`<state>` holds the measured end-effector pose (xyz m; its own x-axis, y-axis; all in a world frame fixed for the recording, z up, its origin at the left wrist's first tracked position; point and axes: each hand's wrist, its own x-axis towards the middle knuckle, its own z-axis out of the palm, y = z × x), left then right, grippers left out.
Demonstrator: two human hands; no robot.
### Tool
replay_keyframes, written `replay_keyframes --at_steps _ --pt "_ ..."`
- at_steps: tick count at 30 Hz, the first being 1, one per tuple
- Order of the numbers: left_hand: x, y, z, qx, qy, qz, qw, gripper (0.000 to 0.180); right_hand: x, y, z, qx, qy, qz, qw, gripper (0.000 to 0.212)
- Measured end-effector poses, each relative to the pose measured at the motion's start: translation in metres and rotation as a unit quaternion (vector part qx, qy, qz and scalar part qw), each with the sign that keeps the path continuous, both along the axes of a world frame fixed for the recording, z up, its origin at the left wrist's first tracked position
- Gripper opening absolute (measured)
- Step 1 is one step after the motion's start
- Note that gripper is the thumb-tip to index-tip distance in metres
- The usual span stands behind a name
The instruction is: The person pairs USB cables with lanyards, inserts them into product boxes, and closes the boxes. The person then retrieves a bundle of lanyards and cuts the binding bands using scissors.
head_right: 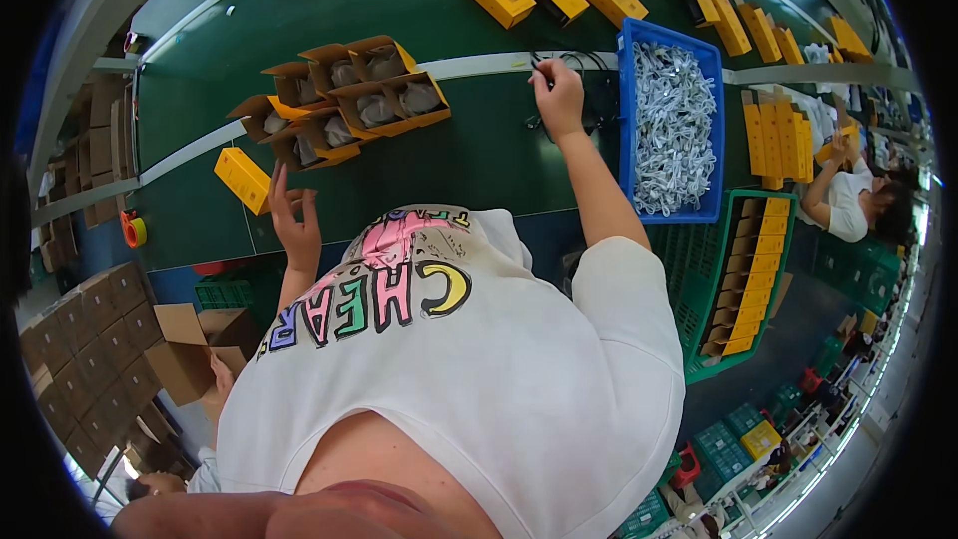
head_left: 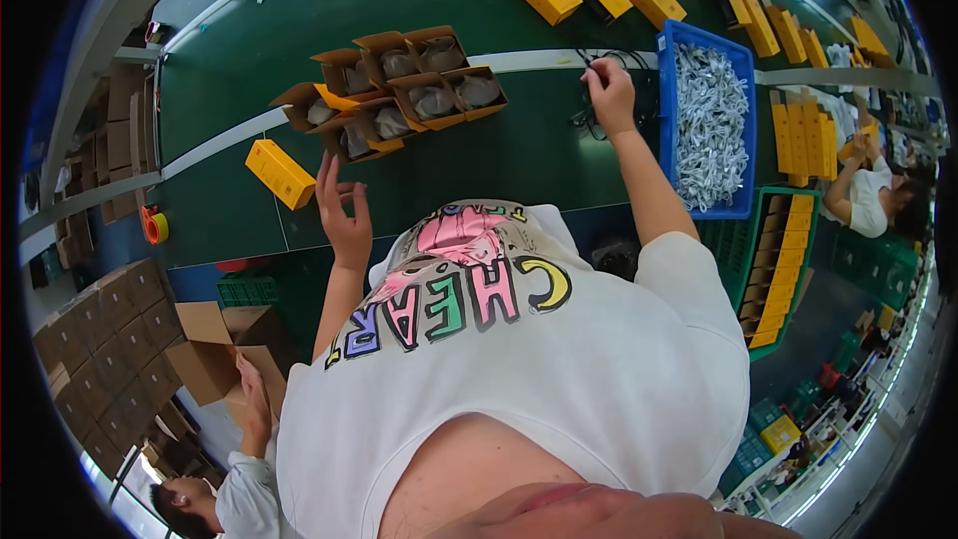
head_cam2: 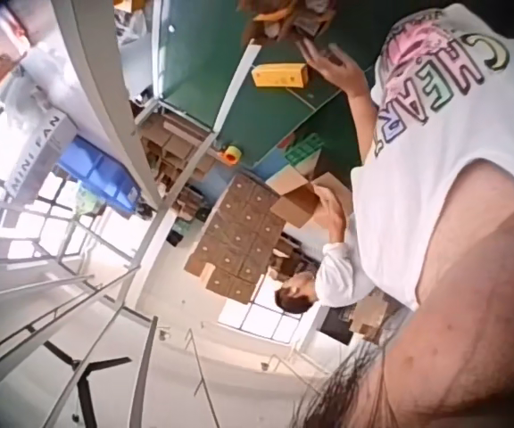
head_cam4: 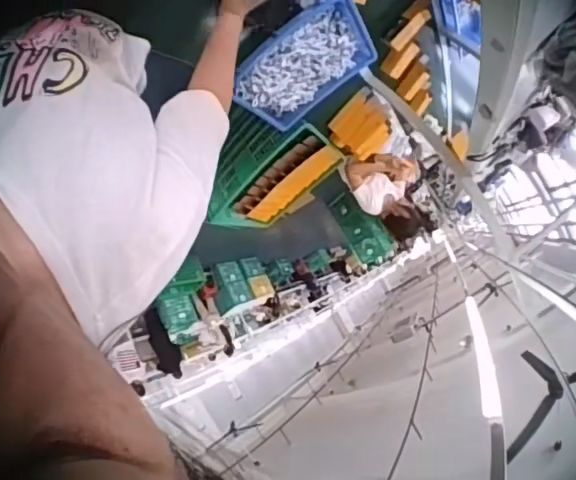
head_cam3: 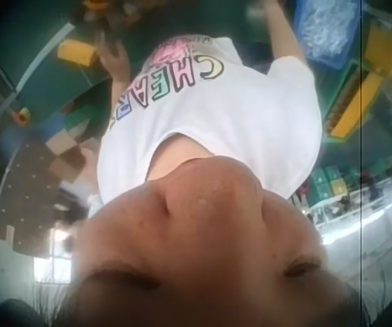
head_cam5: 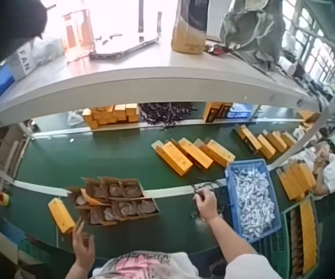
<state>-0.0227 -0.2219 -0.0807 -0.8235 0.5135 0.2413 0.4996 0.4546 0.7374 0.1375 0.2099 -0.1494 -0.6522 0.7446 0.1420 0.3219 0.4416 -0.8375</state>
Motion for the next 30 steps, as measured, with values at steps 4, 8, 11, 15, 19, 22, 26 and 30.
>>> replay_keyframes --at_steps 4,8,11,15,19,22,26,30 --pt "0.025 0.054 0.03 0.075 0.063 -0.049 0.994 0.058 0.022 0.055 0.11 -0.388 0.221 0.02 0.895 0.019" --pt "0.028 0.118 0.07 0.133 0.027 -0.159 0.978 0.064 0.057 0.062 0.253 -0.21 0.182 0.084 0.957 0.015" --pt "0.024 0.206 0.134 0.173 0.137 -0.216 0.951 0.081 0.051 0.043 0.293 -0.124 0.116 0.173 0.97 0.018" --pt "0.067 0.306 0.185 0.26 0.059 -0.342 0.901 0.072 0.031 0.015 0.325 -0.217 0.196 0.259 0.92 0.011" --pt "0.091 0.321 0.19 0.133 -0.447 -0.497 0.732 0.028 0.099 0.045 0.346 -0.132 0.364 0.21 0.898 0.015" --pt "0.083 0.315 0.163 0.245 -0.463 -0.369 0.768 0.021 0.156 0.074 0.316 -0.074 0.382 0.176 0.904 0.022" --pt "0.085 0.293 0.146 0.119 -0.285 -0.318 0.896 0.022 0.207 0.136 0.149 -0.131 0.011 -0.069 0.989 0.021" --pt "0.098 0.277 0.143 -0.037 -0.116 -0.347 0.93 0.027 0.233 0.157 -0.018 -0.035 -0.296 -0.136 0.945 0.033"
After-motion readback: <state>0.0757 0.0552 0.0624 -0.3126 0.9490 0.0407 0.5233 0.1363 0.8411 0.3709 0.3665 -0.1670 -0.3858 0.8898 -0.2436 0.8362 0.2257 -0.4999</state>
